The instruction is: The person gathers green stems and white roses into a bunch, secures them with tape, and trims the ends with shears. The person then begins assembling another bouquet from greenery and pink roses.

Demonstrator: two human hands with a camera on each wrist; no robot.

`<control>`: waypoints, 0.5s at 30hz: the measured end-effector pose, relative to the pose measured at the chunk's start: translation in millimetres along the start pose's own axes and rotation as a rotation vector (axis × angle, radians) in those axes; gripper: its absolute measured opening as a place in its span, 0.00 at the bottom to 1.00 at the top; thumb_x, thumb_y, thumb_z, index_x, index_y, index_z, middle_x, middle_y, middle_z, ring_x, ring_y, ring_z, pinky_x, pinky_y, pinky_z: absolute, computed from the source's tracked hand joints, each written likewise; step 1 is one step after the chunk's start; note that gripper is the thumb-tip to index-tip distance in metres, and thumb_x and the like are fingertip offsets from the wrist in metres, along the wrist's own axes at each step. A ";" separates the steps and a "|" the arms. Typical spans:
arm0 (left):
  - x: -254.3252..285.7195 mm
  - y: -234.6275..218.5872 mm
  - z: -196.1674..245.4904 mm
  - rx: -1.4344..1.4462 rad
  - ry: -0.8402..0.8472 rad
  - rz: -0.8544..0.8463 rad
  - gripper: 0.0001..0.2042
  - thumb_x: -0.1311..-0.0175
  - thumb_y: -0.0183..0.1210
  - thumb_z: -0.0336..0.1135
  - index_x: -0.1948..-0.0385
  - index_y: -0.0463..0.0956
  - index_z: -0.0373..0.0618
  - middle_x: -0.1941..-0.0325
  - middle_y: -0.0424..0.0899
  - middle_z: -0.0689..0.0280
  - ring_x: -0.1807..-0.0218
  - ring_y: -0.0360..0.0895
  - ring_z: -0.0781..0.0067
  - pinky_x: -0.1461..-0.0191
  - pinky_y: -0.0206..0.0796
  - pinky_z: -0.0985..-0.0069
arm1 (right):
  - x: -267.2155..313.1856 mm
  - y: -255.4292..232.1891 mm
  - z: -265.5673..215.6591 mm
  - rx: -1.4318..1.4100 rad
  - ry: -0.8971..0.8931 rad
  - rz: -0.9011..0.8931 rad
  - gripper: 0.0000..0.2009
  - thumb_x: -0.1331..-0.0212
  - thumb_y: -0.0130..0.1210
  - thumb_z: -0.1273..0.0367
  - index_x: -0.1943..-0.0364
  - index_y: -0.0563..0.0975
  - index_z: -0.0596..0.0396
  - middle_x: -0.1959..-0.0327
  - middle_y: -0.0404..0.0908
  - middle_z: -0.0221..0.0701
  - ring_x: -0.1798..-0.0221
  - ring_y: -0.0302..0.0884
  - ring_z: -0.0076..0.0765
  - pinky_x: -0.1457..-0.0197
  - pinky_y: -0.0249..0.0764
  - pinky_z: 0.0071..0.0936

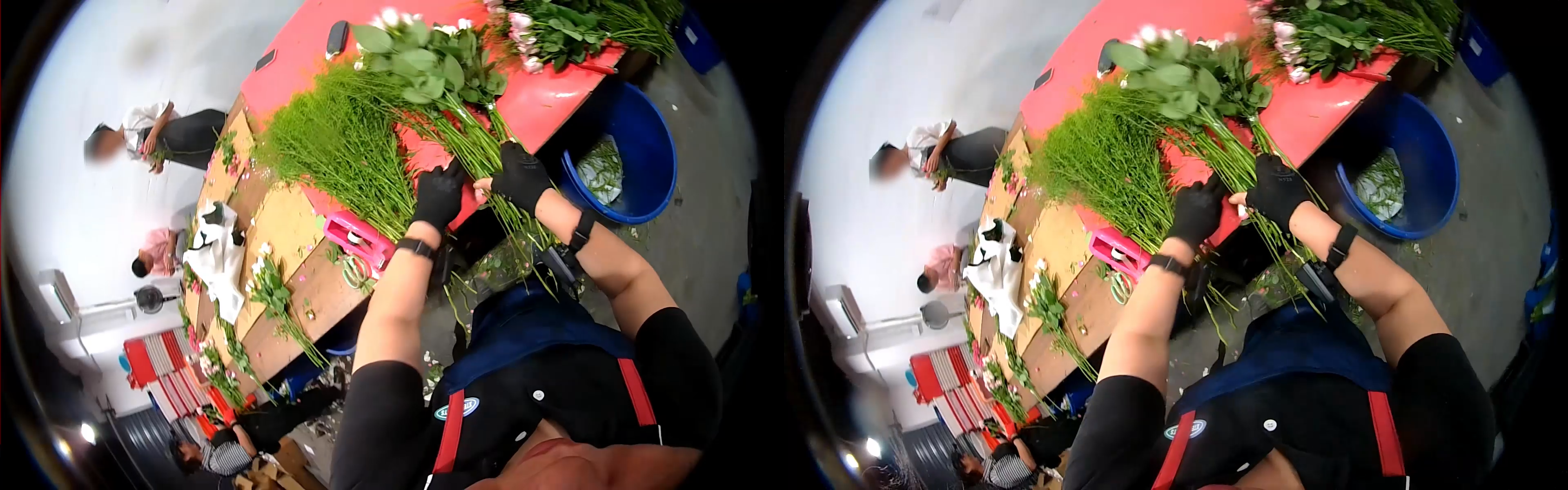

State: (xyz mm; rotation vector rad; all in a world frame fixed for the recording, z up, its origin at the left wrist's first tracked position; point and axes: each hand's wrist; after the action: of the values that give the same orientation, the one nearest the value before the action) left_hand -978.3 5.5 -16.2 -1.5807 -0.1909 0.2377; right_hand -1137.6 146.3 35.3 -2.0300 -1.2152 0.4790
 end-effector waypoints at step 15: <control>63.1 -38.0 -55.8 0.069 -0.187 -0.121 0.22 0.62 0.66 0.47 0.59 0.79 0.55 0.51 0.80 0.69 0.57 0.76 0.57 0.55 0.66 0.58 | -30.1 -22.8 102.0 0.152 0.017 -0.190 0.37 0.54 0.61 0.53 0.42 0.66 0.62 0.49 0.73 0.53 0.47 0.72 0.58 0.44 0.68 0.43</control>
State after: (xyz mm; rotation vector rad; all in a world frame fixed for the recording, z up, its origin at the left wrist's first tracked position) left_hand -901.6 -30.4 20.6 -1.4722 -0.4188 0.2945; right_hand -1230.0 166.2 -18.3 -1.7677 -1.3053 0.4465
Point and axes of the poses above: each hand's wrist, its own x-axis away from the middle knuckle, its own y-axis out of the palm, z = x × y
